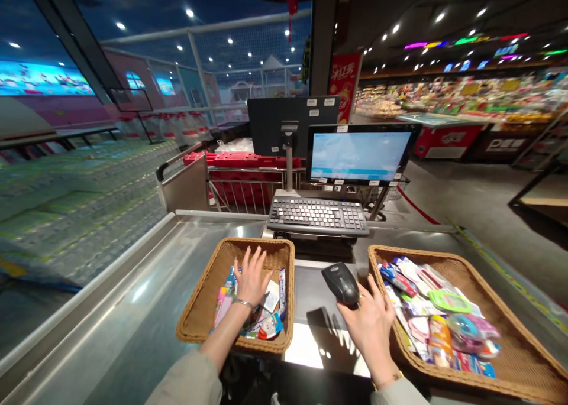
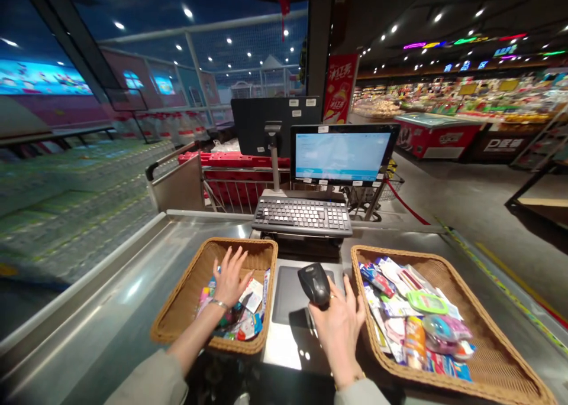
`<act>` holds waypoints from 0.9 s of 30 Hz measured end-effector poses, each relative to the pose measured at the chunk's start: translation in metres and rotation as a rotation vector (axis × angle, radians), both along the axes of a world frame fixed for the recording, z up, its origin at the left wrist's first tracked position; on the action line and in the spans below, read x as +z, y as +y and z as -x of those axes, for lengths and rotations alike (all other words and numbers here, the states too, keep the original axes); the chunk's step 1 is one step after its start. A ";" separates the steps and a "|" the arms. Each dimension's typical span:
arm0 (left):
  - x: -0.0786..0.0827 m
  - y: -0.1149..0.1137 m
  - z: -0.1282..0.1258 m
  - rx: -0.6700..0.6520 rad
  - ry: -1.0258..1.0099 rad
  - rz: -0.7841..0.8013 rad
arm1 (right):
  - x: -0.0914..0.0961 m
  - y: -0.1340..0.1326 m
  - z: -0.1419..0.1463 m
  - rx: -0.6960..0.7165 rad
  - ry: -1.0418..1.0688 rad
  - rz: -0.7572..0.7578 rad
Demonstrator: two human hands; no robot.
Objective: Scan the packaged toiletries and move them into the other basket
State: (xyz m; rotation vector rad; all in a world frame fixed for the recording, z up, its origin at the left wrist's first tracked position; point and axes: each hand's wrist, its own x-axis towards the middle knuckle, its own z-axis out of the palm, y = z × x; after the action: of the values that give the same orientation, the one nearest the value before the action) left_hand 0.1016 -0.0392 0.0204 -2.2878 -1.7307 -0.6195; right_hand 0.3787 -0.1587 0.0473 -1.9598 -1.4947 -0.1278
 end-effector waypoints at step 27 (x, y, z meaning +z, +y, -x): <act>-0.021 0.029 0.120 -0.086 0.364 0.375 | -0.029 0.010 0.022 0.046 -0.052 0.024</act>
State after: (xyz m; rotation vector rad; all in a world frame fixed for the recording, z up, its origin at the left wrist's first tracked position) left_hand -0.0182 -0.0104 -0.0011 -2.5245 -1.6827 0.1253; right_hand 0.3572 -0.1483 0.0179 -1.9534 -1.5804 -0.1423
